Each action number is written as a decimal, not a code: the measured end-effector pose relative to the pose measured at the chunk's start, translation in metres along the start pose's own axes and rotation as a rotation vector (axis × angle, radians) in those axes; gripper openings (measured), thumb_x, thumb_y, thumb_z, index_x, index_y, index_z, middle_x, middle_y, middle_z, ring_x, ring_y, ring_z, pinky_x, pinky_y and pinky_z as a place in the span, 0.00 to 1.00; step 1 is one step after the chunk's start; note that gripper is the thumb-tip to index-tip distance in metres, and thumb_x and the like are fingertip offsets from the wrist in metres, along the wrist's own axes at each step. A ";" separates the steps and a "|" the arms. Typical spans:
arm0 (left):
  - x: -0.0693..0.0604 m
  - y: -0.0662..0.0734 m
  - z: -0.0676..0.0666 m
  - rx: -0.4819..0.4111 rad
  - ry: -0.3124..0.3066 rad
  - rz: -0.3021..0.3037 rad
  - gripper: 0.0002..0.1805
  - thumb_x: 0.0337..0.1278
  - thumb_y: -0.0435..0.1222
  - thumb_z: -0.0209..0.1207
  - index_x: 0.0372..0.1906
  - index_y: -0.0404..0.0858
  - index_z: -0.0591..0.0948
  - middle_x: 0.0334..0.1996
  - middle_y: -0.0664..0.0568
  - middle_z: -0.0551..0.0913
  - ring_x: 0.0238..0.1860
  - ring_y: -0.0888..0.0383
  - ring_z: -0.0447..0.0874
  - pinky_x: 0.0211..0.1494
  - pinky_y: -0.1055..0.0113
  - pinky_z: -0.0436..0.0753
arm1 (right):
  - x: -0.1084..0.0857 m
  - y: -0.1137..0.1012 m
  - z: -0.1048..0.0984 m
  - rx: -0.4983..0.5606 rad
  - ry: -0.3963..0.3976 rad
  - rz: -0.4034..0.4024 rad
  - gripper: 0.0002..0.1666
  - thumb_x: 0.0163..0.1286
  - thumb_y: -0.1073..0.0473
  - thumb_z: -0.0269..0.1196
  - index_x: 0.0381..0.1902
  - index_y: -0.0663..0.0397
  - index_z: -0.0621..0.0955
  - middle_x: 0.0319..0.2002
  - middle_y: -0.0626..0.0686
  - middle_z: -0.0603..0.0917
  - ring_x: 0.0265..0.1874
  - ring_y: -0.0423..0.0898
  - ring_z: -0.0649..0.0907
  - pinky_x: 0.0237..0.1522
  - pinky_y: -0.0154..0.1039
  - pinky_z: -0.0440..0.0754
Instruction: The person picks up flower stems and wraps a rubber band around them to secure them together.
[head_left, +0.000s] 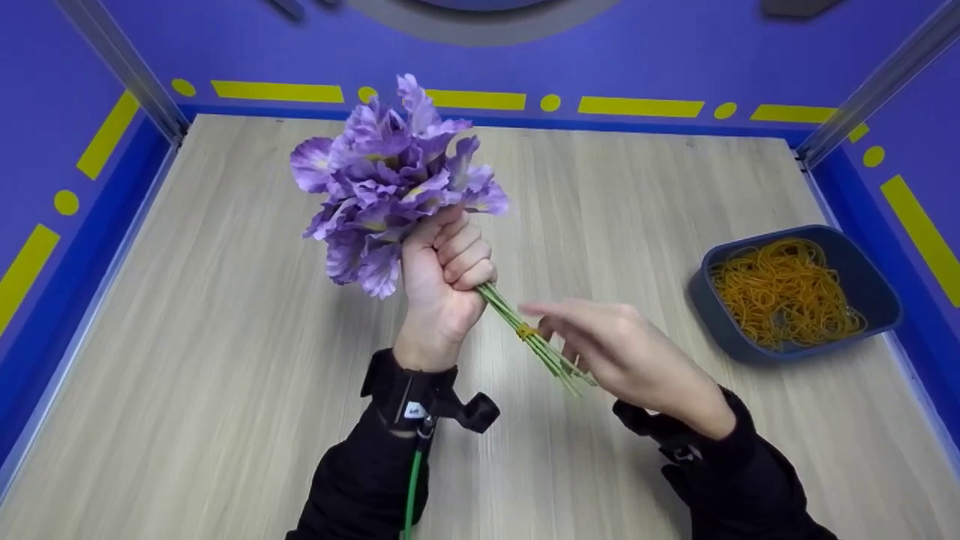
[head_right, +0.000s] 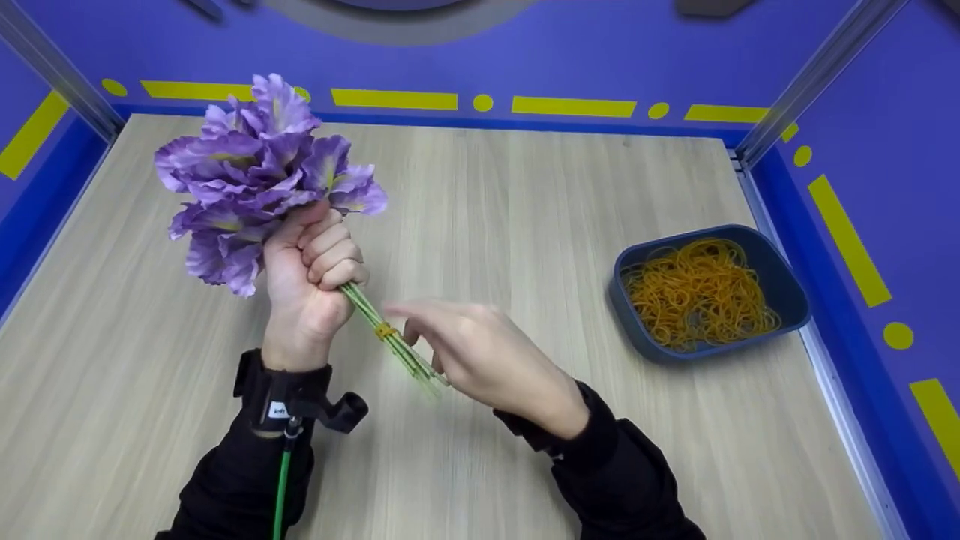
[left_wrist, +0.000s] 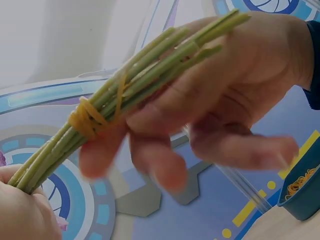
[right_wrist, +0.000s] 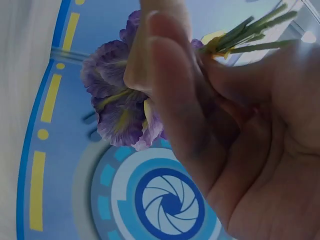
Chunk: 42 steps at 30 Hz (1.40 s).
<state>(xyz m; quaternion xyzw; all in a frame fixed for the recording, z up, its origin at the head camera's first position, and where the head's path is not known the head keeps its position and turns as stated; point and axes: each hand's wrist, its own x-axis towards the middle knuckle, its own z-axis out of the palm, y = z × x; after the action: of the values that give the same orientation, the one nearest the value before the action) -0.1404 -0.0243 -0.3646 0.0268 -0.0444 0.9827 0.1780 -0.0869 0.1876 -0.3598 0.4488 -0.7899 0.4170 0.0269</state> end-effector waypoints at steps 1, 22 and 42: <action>0.000 0.000 0.000 0.007 0.006 0.015 0.22 0.56 0.28 0.55 0.15 0.45 0.58 0.11 0.62 0.51 0.11 0.68 0.44 0.14 0.77 0.46 | 0.000 -0.001 -0.001 0.063 0.002 0.052 0.24 0.74 0.76 0.53 0.65 0.61 0.77 0.36 0.50 0.84 0.22 0.39 0.80 0.25 0.31 0.81; 0.004 -0.015 0.002 0.244 0.015 0.252 0.23 0.74 0.33 0.36 0.16 0.46 0.62 0.08 0.62 0.59 0.10 0.69 0.49 0.13 0.79 0.50 | 0.006 -0.002 0.024 0.080 0.021 0.427 0.13 0.83 0.54 0.48 0.40 0.49 0.77 0.21 0.38 0.67 0.18 0.36 0.64 0.19 0.32 0.62; 0.018 -0.012 -0.021 0.314 0.192 0.109 0.25 0.74 0.34 0.44 0.14 0.46 0.60 0.07 0.62 0.58 0.07 0.68 0.54 0.12 0.77 0.51 | 0.014 0.020 0.034 -0.008 -0.050 0.480 0.18 0.84 0.48 0.45 0.38 0.49 0.76 0.22 0.40 0.72 0.20 0.38 0.70 0.26 0.36 0.71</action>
<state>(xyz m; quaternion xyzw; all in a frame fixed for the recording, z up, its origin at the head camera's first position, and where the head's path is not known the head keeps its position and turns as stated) -0.1541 -0.0047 -0.3838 -0.0419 0.1252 0.9838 0.1217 -0.0986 0.1600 -0.3891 0.2581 -0.8760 0.3972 -0.0907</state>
